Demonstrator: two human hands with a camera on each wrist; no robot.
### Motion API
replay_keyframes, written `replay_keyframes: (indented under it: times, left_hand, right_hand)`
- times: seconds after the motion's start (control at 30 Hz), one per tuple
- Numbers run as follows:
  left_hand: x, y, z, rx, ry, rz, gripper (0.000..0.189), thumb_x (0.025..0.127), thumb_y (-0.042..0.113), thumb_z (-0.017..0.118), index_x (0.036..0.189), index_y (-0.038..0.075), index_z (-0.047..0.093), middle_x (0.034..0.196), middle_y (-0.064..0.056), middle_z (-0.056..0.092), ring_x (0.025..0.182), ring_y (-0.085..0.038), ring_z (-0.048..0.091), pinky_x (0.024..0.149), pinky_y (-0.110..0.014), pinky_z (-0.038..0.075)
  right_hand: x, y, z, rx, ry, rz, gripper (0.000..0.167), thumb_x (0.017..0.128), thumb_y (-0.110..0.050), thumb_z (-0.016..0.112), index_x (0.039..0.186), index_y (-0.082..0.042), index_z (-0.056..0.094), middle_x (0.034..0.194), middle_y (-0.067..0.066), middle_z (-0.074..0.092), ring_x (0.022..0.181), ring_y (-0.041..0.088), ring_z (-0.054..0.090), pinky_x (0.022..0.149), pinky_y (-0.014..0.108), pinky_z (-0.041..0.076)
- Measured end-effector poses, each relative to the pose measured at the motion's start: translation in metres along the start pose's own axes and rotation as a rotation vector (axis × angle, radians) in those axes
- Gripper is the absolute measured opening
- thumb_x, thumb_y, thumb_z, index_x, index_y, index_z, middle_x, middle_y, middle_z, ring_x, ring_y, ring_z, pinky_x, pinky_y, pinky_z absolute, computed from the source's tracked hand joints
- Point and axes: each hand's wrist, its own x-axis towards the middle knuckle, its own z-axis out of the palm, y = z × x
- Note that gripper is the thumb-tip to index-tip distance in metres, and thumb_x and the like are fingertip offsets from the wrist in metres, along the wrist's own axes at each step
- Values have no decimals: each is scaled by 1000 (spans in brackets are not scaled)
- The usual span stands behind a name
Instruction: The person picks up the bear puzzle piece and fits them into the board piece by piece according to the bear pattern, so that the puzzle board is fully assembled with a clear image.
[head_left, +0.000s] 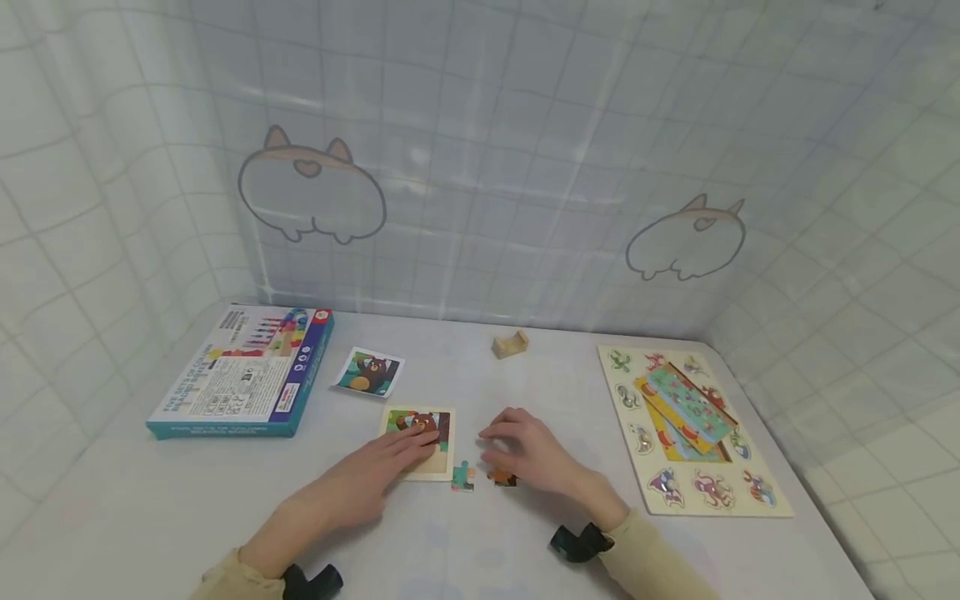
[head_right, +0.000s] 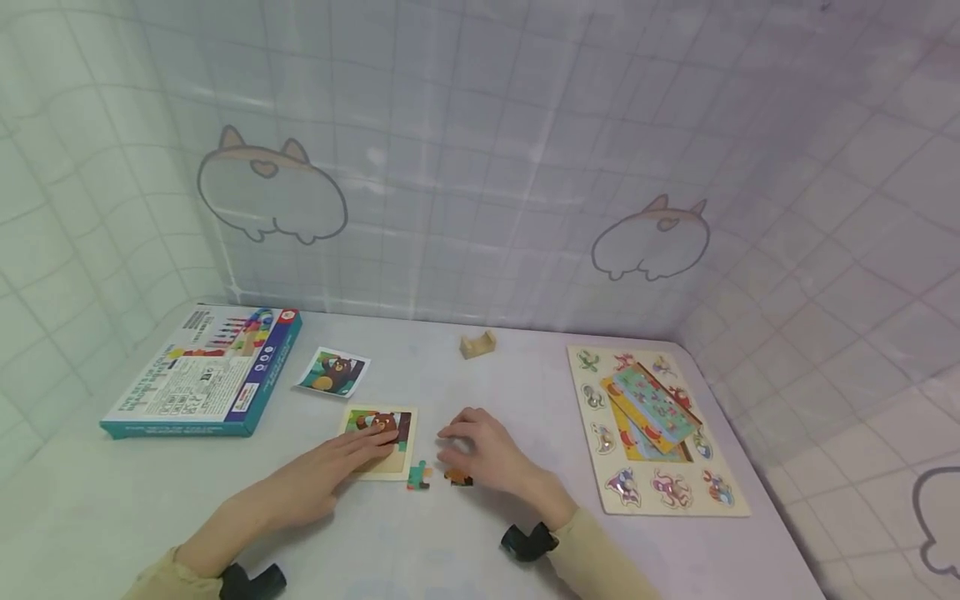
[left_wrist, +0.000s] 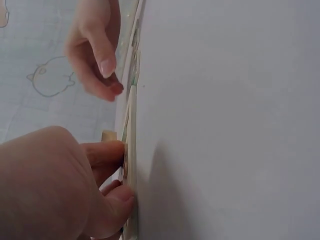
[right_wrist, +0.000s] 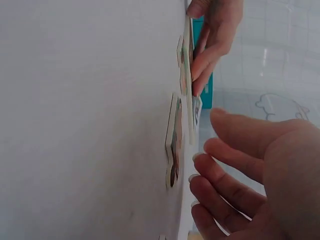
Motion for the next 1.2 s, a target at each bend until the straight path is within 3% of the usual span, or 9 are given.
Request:
replay_keyframes:
  times: [0.2,0.33,0.47,0.83,1.2]
  left_hand:
    - [10,1,2,10,7,8,80,79,-14,55,152,15,42,163,4,32,151,-26,28,121,-50,30]
    - [11,0,2,-13,-8,7,85,77,-16,54,154,17,39,164,4,30,151,-27,26,121,-51,29]
    - [10,-1,-2,-56,-36,-4,85,78,-17,53,154,18,39,164,3,31,151,-29,27,121,-53,27]
    - [9,-6,0,-68,-38,-26,83,81,-15,56,155,20,39,163,5,31,151,-28,27,121,-53,28]
    - [8,-9,2,-129,-48,-16,89,79,-21,54,156,19,36,165,3,26,152,-28,23,121,-54,26]
  right_hand:
    - [-5,3,1,-20,-4,-30,20,90,-31,77,101,-14,76,102,-6,63,98,12,55,84,27,51]
    - [-6,-2,4,-76,-17,-10,25,80,-40,84,89,-19,73,99,-9,59,91,11,49,74,21,44]
    - [-7,-7,7,-124,-29,-7,31,75,-46,86,87,-22,69,99,-10,56,87,8,42,71,18,38]
    - [-5,-10,10,-111,-75,-32,14,86,-31,80,94,-20,75,101,-12,59,91,5,46,73,16,42]
    - [-6,-9,8,-123,-112,-58,15,90,-30,76,99,-18,74,102,-9,60,93,5,46,77,17,42]
